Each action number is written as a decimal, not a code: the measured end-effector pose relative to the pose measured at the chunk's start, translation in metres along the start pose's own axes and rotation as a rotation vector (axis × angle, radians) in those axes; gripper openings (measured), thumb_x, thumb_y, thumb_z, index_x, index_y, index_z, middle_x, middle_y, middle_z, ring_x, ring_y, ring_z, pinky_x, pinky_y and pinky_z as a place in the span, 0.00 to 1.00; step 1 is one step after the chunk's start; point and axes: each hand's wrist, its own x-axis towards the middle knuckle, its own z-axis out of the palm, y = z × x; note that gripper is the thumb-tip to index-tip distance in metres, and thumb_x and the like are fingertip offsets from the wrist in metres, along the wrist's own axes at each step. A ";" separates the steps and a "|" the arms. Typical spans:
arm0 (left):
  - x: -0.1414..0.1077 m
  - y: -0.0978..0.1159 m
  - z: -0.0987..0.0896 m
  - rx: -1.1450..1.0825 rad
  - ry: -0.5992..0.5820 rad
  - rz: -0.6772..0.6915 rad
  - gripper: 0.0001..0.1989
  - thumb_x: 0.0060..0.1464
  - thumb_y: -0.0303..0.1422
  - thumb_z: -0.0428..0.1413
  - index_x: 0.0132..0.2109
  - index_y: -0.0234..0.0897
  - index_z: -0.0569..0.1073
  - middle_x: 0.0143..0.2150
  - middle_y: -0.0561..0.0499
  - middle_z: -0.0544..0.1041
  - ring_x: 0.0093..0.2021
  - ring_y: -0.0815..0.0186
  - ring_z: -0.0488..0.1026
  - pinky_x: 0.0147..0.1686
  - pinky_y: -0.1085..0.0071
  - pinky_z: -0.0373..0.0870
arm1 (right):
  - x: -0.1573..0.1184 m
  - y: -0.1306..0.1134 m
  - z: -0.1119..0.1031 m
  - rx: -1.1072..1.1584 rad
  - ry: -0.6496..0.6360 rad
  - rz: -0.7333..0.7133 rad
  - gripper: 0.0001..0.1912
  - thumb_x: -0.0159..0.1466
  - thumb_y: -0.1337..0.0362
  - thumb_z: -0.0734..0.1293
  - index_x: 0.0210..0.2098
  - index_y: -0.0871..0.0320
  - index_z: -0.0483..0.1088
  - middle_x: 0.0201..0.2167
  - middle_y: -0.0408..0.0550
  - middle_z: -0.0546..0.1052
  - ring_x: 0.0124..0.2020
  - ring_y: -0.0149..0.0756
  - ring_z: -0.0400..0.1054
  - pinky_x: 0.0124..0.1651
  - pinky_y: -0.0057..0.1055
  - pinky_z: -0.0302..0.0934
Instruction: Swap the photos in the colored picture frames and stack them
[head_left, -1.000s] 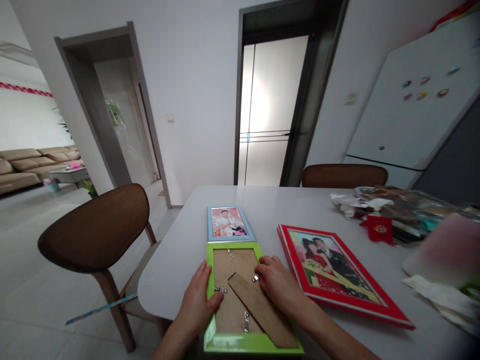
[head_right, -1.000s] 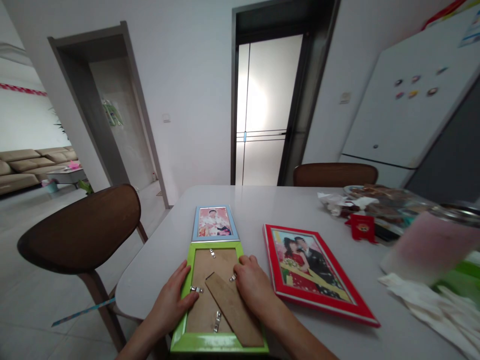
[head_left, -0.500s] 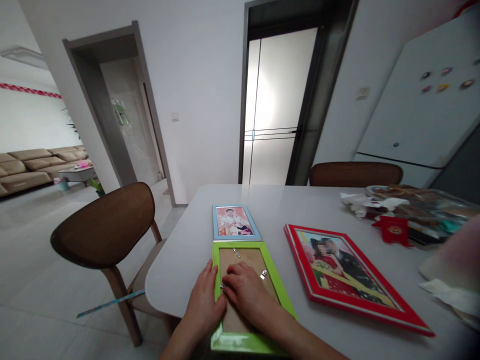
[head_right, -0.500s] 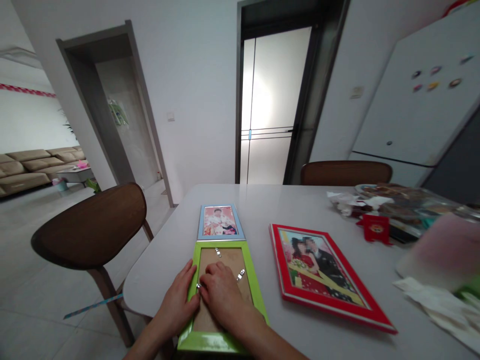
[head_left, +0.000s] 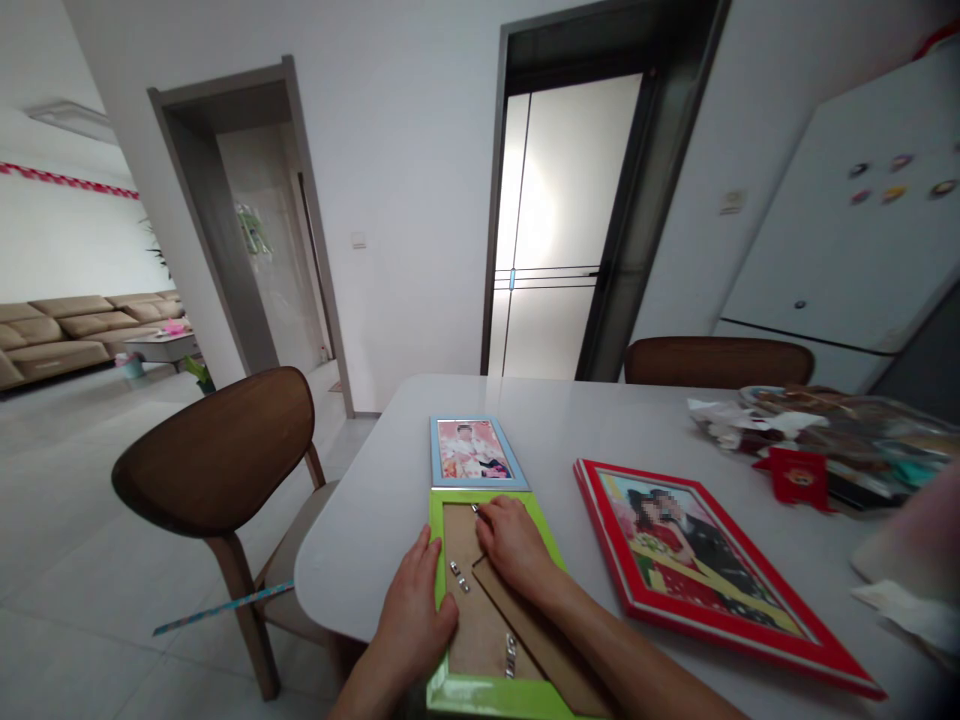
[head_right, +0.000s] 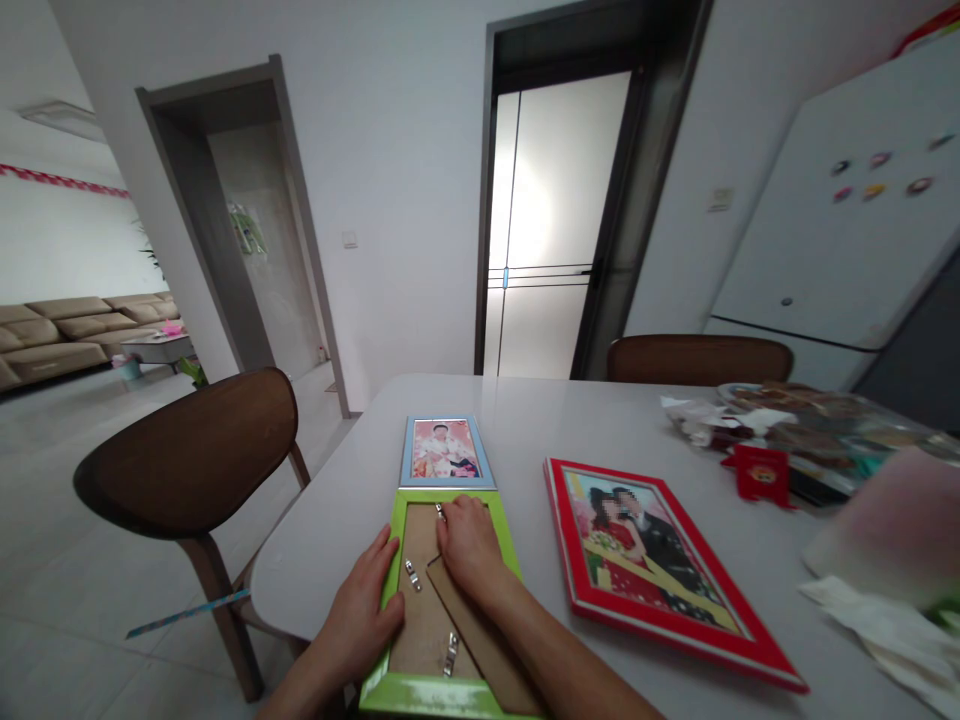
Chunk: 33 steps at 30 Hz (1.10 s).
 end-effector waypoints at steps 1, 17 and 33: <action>0.000 0.000 0.000 0.000 0.000 -0.001 0.31 0.40 0.26 0.46 0.55 0.23 0.57 0.60 0.41 0.52 0.59 0.63 0.49 0.57 0.70 0.45 | 0.004 0.004 0.001 -0.011 0.006 0.012 0.13 0.59 0.66 0.54 0.32 0.61 0.70 0.33 0.52 0.70 0.37 0.36 0.60 0.41 0.30 0.51; 0.002 0.005 -0.002 0.012 0.018 0.003 0.29 0.41 0.26 0.46 0.54 0.23 0.58 0.59 0.40 0.54 0.59 0.62 0.50 0.56 0.70 0.46 | 0.004 0.008 -0.002 -0.045 -0.025 -0.002 0.13 0.59 0.63 0.56 0.37 0.51 0.70 0.36 0.48 0.69 0.39 0.37 0.59 0.38 0.32 0.50; 0.006 -0.002 0.004 0.006 0.028 -0.003 0.29 0.42 0.26 0.46 0.54 0.24 0.58 0.60 0.40 0.53 0.59 0.63 0.49 0.57 0.69 0.44 | -0.072 0.006 -0.058 0.304 -0.454 -0.232 0.14 0.47 0.64 0.65 0.34 0.48 0.73 0.53 0.43 0.60 0.55 0.44 0.48 0.56 0.40 0.39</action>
